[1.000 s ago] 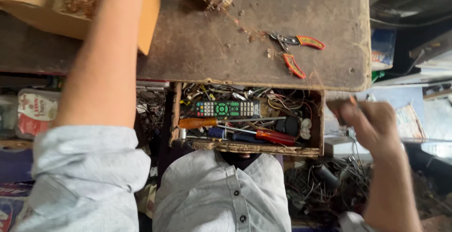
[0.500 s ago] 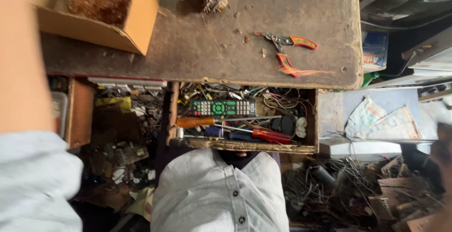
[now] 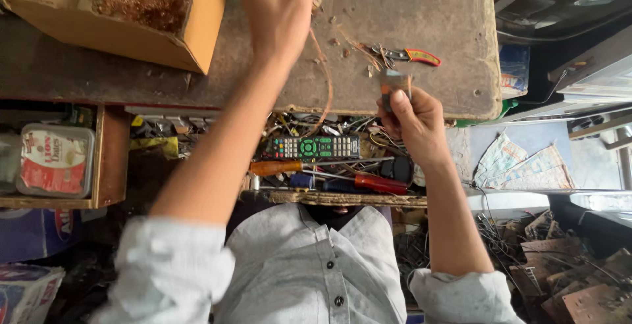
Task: The person uses a hammer, pliers, and a screwdriver to remove copper wire from a small cylindrical component. They repeatedly strike, cut, and pry the wire, then place the extracted copper into a cardboard box on the workbench.
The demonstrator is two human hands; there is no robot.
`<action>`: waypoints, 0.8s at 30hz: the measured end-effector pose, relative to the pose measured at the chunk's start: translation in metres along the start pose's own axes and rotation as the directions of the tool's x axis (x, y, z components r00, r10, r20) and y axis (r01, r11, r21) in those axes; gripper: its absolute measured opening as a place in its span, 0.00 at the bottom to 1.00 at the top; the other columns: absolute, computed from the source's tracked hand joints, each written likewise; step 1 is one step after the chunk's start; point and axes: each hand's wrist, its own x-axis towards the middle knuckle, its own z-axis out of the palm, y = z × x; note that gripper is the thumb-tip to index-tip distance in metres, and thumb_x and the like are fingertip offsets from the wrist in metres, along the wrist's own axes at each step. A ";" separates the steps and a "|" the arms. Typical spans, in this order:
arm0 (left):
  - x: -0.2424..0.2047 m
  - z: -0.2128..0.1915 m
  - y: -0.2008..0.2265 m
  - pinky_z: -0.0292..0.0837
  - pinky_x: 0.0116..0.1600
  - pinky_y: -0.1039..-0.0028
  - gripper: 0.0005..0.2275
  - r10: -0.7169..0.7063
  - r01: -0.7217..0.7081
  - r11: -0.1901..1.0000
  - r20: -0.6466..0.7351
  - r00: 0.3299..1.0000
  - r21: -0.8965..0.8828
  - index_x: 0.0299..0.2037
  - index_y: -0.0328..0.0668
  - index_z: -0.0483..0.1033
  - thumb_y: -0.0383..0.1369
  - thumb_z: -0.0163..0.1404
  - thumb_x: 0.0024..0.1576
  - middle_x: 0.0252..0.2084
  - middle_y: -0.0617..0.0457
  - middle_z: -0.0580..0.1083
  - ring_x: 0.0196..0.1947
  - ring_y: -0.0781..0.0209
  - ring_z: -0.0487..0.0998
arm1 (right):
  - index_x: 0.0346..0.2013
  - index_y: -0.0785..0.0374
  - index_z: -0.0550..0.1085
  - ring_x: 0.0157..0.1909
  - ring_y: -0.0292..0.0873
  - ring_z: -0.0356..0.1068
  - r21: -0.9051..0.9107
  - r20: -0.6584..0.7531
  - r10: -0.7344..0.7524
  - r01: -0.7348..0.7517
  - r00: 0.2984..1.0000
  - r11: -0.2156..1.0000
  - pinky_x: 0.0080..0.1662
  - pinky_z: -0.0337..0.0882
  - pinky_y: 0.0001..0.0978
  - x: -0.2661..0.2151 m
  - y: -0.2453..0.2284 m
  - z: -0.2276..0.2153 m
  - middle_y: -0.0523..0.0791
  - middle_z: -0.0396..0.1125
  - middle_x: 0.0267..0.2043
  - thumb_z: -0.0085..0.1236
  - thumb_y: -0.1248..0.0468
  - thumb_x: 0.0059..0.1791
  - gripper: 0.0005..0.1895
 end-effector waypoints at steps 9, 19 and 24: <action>-0.065 -0.009 0.043 0.81 0.40 0.73 0.18 -0.598 0.907 0.317 0.684 0.418 -0.277 0.46 0.33 0.74 0.43 0.49 0.59 0.33 0.52 0.79 0.33 0.62 0.82 | 0.38 0.66 0.75 0.27 0.29 0.60 -0.386 -0.045 -0.056 0.034 0.997 0.922 0.29 0.60 0.22 -0.006 0.022 0.013 0.40 0.66 0.28 0.53 0.55 0.60 0.16; -0.069 0.042 0.013 0.81 0.28 0.66 0.18 -0.731 0.790 0.238 0.432 0.529 -0.565 0.32 0.34 0.72 0.41 0.39 0.67 0.18 0.57 0.66 0.18 0.64 0.70 | 0.37 0.62 0.73 0.24 0.29 0.61 0.124 0.017 0.050 -0.051 0.999 0.991 0.26 0.59 0.22 -0.016 0.026 0.029 0.39 0.68 0.27 0.48 0.52 0.59 0.17; -0.049 0.052 0.000 0.53 0.14 0.74 0.18 -0.636 0.742 0.434 0.409 0.654 -0.511 0.28 0.37 0.71 0.40 0.43 0.67 0.15 0.62 0.59 0.11 0.71 0.58 | 0.40 0.66 0.76 0.24 0.29 0.57 -0.064 0.225 0.159 -0.149 0.961 0.987 0.27 0.58 0.24 -0.024 0.022 0.035 0.38 0.63 0.24 0.51 0.53 0.60 0.18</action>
